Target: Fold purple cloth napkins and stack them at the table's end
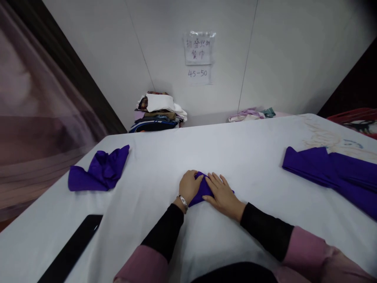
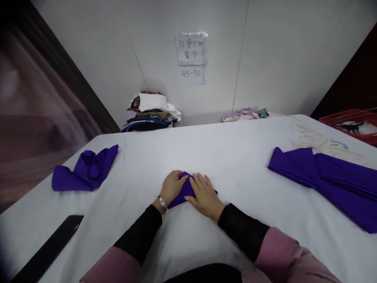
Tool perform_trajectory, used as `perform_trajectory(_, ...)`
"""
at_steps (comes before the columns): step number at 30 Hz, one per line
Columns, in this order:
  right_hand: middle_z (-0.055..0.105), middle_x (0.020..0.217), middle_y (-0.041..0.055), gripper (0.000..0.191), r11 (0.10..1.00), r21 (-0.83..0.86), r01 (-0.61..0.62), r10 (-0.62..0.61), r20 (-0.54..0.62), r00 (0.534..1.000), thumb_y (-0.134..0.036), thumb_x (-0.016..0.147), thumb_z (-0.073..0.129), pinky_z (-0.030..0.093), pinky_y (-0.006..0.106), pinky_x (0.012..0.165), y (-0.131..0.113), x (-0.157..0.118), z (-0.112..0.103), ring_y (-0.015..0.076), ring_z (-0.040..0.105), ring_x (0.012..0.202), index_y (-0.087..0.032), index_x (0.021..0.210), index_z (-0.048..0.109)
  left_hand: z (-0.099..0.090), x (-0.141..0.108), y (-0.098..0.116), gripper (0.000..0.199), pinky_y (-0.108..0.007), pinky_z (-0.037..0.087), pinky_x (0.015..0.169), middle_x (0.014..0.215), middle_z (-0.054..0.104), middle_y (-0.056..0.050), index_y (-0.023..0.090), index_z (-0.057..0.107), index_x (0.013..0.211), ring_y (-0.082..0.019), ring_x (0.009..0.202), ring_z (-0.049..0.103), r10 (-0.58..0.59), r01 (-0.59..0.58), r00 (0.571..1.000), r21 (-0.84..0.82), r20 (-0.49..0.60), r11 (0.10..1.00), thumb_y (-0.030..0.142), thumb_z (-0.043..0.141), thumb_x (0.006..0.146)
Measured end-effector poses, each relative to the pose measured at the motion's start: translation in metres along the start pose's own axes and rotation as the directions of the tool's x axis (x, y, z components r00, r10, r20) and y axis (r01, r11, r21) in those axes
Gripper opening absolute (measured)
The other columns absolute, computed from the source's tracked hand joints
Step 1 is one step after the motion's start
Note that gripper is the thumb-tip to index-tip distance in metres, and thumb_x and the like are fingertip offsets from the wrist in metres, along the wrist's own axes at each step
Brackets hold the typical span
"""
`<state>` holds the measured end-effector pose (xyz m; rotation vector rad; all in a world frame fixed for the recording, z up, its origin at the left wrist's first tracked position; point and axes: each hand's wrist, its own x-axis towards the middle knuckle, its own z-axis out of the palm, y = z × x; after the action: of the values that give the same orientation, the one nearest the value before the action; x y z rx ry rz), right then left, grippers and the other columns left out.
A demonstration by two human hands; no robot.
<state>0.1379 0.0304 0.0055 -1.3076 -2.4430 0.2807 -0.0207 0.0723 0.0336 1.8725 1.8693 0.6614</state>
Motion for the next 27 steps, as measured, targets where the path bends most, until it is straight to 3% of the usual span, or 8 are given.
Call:
perform_trajectory(6, 0.032, 0.144, 0.0173, 0.068, 0.996, 0.069, -0.049, 0.045, 0.059, 0.997, -0.055, 0.088, 0.037, 0.026, 0.048, 0.105, 0.001, 0.002, -0.001, 0.0292, 0.029, 0.132, -0.012, 0.141, 0.029, 0.003, 0.001, 0.000, 0.023, -0.027, 0.037, 0.060, 0.071, 0.064, -0.002, 0.020, 0.060, 0.071, -0.016, 0.066, 0.056, -0.055, 0.057, 0.996, -0.021, 0.065, 0.998, 0.039, 0.052, 0.080)
perform_trajectory(15, 0.038, 0.140, 0.0156, 0.064, 0.984, 0.180, 0.013, -0.009, -0.023, 1.000, -0.046, 0.089, 0.042, 0.030, 0.046, 0.103, 0.006, 0.003, 0.001, 0.0258, 0.034, 0.129, -0.015, 0.142, 0.025, 0.005, 0.008, -0.004, 0.024, -0.026, 0.037, 0.057, 0.059, 0.061, 0.001, 0.020, 0.059, 0.059, -0.014, 0.059, 0.054, -0.074, 0.092, 0.985, -0.112, 0.154, 0.989, 0.036, 0.054, 0.077)
perform_trajectory(18, 0.039, 0.140, 0.0159, 0.064, 0.978, 0.207, 0.008, 0.000, -0.038, 0.999, -0.044, 0.089, 0.044, 0.031, 0.046, 0.103, 0.007, 0.003, 0.001, 0.0257, 0.035, 0.128, -0.014, 0.142, 0.026, 0.002, 0.012, -0.004, 0.017, -0.025, 0.041, 0.061, 0.071, 0.065, -0.001, 0.019, 0.061, 0.073, -0.014, 0.067, 0.059, -0.119, 0.142, 0.981, -0.142, 0.156, 0.980, 0.036, 0.059, 0.073)
perform_trajectory(21, 0.039, 0.140, 0.0146, 0.064, 0.970, 0.243, 0.022, -0.009, -0.054, 0.998, -0.042, 0.088, 0.045, 0.032, 0.045, 0.103, 0.006, 0.004, -0.001, 0.0248, 0.035, 0.128, -0.016, 0.142, 0.024, 0.002, 0.017, -0.003, 0.031, -0.026, 0.044, 0.066, 0.085, 0.067, -0.005, 0.016, 0.058, 0.094, -0.016, 0.076, 0.061, -0.177, 0.197, 0.976, -0.162, 0.127, 0.967, 0.036, 0.064, 0.070)
perform_trajectory(27, 0.040, 0.139, 0.0129, 0.064, 0.943, 0.330, 0.050, -0.026, -0.078, 0.997, -0.038, 0.088, 0.047, 0.033, 0.047, 0.100, 0.004, 0.004, -0.005, 0.0256, 0.038, 0.126, -0.020, 0.143, 0.020, 0.012, 0.021, -0.001, 0.033, -0.025, 0.043, 0.067, 0.080, 0.065, -0.003, 0.018, 0.055, 0.104, -0.015, 0.074, 0.060, -0.162, 0.177, 0.982, -0.189, 0.093, 0.966, 0.024, 0.061, 0.072)
